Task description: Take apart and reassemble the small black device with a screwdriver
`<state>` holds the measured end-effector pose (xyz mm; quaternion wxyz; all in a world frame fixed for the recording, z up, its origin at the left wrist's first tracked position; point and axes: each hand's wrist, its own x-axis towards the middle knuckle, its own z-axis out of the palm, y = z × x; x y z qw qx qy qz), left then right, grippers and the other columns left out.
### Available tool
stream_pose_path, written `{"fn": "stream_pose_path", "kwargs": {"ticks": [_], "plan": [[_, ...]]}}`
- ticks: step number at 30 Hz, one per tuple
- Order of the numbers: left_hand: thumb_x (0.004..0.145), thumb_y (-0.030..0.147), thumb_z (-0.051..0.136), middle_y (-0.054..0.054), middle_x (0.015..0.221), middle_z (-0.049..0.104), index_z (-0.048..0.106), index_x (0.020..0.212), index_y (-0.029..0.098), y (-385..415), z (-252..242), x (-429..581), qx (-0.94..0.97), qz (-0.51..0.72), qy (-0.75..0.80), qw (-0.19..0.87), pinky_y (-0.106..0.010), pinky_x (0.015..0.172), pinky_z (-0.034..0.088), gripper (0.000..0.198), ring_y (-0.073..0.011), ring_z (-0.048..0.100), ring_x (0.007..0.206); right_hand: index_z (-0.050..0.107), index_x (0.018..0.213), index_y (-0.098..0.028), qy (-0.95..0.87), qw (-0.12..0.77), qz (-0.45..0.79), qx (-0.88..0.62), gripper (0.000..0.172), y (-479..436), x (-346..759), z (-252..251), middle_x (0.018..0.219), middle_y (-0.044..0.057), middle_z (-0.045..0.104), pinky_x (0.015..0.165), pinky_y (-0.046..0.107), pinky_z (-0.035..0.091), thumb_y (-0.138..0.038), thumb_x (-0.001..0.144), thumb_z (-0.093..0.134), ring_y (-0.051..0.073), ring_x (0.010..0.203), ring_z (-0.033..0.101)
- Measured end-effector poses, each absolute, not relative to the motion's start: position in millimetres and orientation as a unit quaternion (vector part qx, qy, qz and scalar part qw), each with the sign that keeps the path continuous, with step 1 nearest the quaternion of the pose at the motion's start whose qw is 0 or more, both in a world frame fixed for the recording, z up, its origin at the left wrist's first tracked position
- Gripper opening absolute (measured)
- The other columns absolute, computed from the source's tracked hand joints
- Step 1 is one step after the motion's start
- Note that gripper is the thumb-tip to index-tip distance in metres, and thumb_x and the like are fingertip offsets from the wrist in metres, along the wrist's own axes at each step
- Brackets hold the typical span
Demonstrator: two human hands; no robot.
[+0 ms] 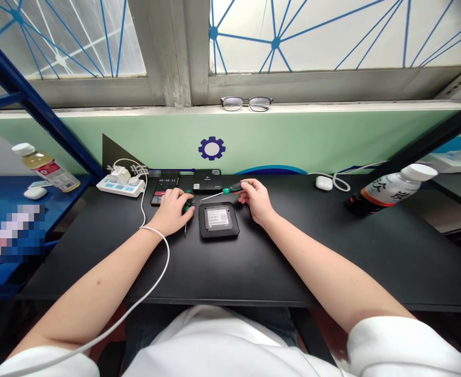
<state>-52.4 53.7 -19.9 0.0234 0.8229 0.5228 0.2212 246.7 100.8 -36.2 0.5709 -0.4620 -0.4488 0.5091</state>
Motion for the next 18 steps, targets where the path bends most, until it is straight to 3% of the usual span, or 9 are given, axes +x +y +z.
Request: {"fn": "stream_pose_path", "kwargs": {"ticks": [18], "plan": [[0.104, 0.035, 0.057, -0.014, 0.121, 0.065, 0.074, 0.133, 0.023, 40.5, -10.4, -45.5, 0.888, 0.2, 0.409, 0.064, -0.054, 0.109, 0.049, 0.036, -0.033, 0.055, 0.119, 0.061, 0.092, -0.025, -0.44, 0.592, 0.484, -0.471, 0.032, 103.6, 247.5, -41.2, 0.064, -0.003, 0.069, 0.049, 0.026, 0.041, -0.051, 0.08, 0.075, 0.011, 0.048, 0.051]]}}
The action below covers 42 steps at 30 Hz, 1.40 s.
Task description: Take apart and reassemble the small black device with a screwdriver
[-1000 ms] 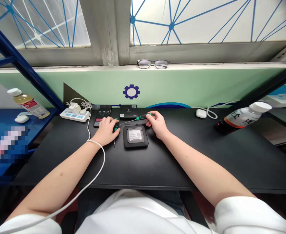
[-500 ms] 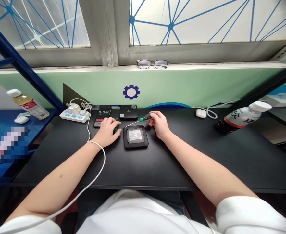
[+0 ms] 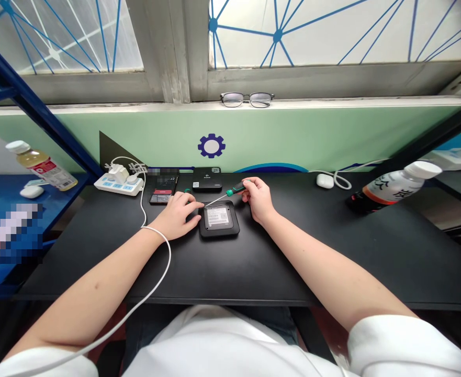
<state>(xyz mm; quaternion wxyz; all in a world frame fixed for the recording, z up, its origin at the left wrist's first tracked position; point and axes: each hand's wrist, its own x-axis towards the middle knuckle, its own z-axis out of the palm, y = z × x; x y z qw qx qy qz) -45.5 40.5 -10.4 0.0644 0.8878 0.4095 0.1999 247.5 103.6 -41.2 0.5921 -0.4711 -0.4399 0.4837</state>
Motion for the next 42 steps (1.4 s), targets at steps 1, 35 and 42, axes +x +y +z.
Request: {"fn": "stream_pose_path", "kwargs": {"ticks": [1, 35, 42], "plan": [[0.104, 0.035, 0.057, -0.014, 0.121, 0.065, 0.074, 0.134, 0.023, 40.3, -10.3, -45.4, 0.89, 0.199, 0.406, 0.065, -0.054, 0.109, 0.05, 0.036, -0.033, 0.055, 0.119, 0.061, 0.091, -0.025, -0.44, 0.593, 0.484, -0.47, 0.032, 103.4, 247.3, -40.9, 0.064, -0.003, 0.069, 0.05, 0.026, 0.042, -0.051, 0.08, 0.076, 0.011, 0.048, 0.051], [0.102, 0.045, 0.061, -0.016, 0.13, 0.065, 0.062, 0.149, 0.02, 39.7, -10.4, -44.5, 0.893, 0.156, 0.417, 0.073, -0.057, 0.11, 0.046, 0.052, -0.0364, 0.053, 0.124, 0.062, 0.103, -0.024, -0.499, 0.541, 0.484, -0.473, 0.051, 98.5, 243.6, -41.2, 0.07, -0.004, 0.069, 0.053, 0.028, 0.044, -0.06, 0.074, 0.085, 0.014, 0.057, 0.061], [0.1, 0.023, 0.054, -0.016, 0.121, 0.067, 0.066, 0.134, 0.017, 49.3, -13.9, -48.4, 0.809, 0.21, 0.55, -0.002, -0.054, 0.101, 0.048, 0.037, -0.0371, 0.056, 0.12, 0.063, 0.104, -0.024, -0.531, 0.508, 0.499, -0.461, 0.051, 91.5, 241.3, -35.8, 0.068, -0.007, 0.065, 0.062, 0.031, 0.049, -0.058, 0.073, 0.086, 0.014, 0.061, 0.06]]}}
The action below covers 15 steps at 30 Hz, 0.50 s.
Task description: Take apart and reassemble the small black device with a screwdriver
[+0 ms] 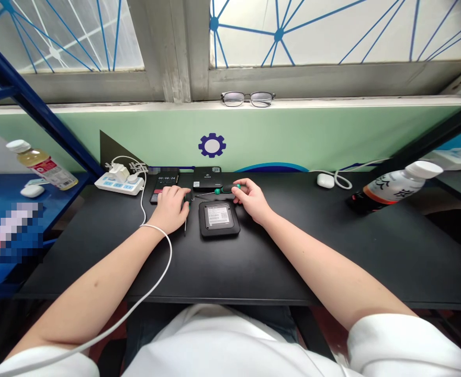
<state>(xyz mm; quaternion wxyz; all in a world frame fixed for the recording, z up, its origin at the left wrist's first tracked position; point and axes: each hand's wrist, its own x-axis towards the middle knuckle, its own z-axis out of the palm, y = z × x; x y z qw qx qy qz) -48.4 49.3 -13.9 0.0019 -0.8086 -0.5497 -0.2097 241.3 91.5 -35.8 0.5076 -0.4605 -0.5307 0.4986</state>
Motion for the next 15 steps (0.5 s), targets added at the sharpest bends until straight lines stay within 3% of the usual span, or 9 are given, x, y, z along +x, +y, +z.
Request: {"fn": "stream_pose_path", "kwargs": {"ticks": [4, 15], "plan": [[0.099, 0.02, 0.054, -0.015, 0.122, 0.067, 0.067, 0.131, 0.02, 50.2, -16.0, -48.3, -0.802, -0.212, -0.558, 0.004, -0.054, 0.1, 0.048, 0.035, -0.0374, 0.055, 0.121, 0.064, 0.104, -0.024, -0.538, 0.494, 0.507, -0.458, 0.05, 88.9, 240.7, -32.5, 0.07, -0.007, 0.065, 0.066, 0.032, 0.051, -0.057, 0.073, 0.086, 0.014, 0.062, 0.059], [0.101, 0.02, 0.052, -0.016, 0.122, 0.067, 0.07, 0.128, 0.019, 49.5, -18.2, -49.0, -0.823, -0.226, -0.521, -0.012, -0.057, 0.101, 0.05, 0.033, -0.0365, 0.055, 0.118, 0.065, 0.1, -0.024, -0.481, 0.548, 0.511, -0.454, 0.04, 96.7, 246.9, -33.8, 0.064, -0.006, 0.063, 0.057, 0.029, 0.042, -0.052, 0.074, 0.078, 0.014, 0.056, 0.056]]}}
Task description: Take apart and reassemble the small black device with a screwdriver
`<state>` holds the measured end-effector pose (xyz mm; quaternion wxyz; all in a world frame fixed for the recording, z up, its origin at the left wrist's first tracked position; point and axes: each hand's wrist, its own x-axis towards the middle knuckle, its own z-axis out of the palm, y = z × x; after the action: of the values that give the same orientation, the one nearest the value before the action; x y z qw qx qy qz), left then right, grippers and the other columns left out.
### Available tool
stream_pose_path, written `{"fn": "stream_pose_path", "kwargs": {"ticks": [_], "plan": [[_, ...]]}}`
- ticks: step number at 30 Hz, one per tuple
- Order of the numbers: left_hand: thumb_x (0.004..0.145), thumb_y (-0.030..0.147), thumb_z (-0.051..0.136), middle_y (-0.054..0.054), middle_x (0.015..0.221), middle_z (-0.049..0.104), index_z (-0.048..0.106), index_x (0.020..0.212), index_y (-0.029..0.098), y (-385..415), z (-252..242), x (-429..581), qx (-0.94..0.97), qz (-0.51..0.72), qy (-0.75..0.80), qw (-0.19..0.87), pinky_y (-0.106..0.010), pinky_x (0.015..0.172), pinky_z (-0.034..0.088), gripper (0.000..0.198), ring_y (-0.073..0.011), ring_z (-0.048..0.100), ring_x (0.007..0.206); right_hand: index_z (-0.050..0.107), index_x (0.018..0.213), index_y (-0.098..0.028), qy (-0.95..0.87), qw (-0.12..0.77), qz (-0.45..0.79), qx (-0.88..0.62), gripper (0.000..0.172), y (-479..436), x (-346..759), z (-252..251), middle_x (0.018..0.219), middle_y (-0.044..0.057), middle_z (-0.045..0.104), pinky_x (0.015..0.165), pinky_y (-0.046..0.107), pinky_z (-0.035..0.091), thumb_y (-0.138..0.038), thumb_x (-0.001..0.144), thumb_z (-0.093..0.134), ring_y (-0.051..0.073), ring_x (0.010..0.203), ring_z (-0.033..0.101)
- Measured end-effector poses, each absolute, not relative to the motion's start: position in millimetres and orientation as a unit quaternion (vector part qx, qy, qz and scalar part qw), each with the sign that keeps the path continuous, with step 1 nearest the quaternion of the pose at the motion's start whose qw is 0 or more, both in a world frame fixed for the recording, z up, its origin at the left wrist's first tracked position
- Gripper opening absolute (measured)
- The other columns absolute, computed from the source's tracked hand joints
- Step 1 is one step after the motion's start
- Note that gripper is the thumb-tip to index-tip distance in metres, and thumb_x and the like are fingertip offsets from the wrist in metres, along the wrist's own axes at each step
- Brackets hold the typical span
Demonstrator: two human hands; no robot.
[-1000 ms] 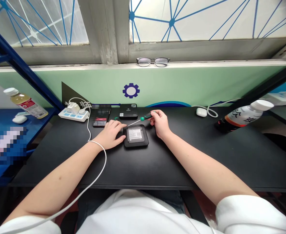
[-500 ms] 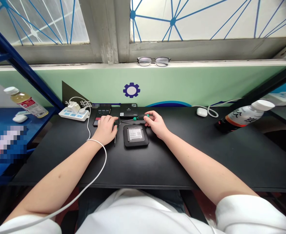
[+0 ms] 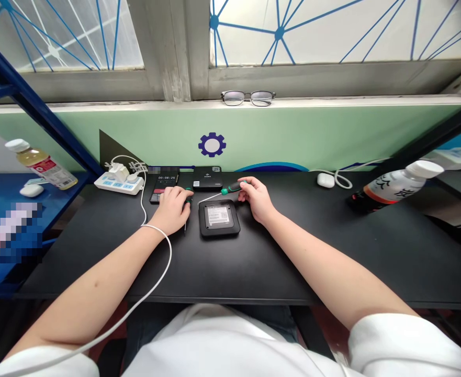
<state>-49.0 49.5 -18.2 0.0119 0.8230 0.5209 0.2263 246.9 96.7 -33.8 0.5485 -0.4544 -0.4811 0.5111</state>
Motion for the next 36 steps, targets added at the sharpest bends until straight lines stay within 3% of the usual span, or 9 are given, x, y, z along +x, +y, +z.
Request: {"fn": "stream_pose_path", "kwargs": {"ticks": [9, 36], "plan": [[0.105, 0.025, 0.052, -0.012, 0.11, 0.068, 0.076, 0.108, 0.021, 42.7, -9.5, -45.5, 0.883, 0.232, 0.404, 0.052, -0.053, 0.103, 0.051, 0.024, -0.0304, 0.056, 0.109, 0.07, 0.095, -0.024, -0.479, 0.547, 0.529, -0.438, 0.031, 94.1, 249.4, -32.2, 0.066, -0.005, 0.06, 0.054, 0.03, 0.042, -0.046, 0.074, 0.075, 0.013, 0.054, 0.052], [0.1, 0.027, 0.06, -0.012, 0.114, 0.067, 0.075, 0.116, 0.023, 34.8, -1.7, -43.8, 0.918, 0.198, 0.331, 0.096, -0.049, 0.102, 0.052, 0.022, -0.0302, 0.06, 0.112, 0.072, 0.093, -0.024, -0.51, 0.528, 0.536, -0.417, 0.027, 86.8, 246.6, -27.5, 0.061, -0.006, 0.057, 0.057, 0.031, 0.042, -0.04, 0.072, 0.071, 0.013, 0.053, 0.051]]}}
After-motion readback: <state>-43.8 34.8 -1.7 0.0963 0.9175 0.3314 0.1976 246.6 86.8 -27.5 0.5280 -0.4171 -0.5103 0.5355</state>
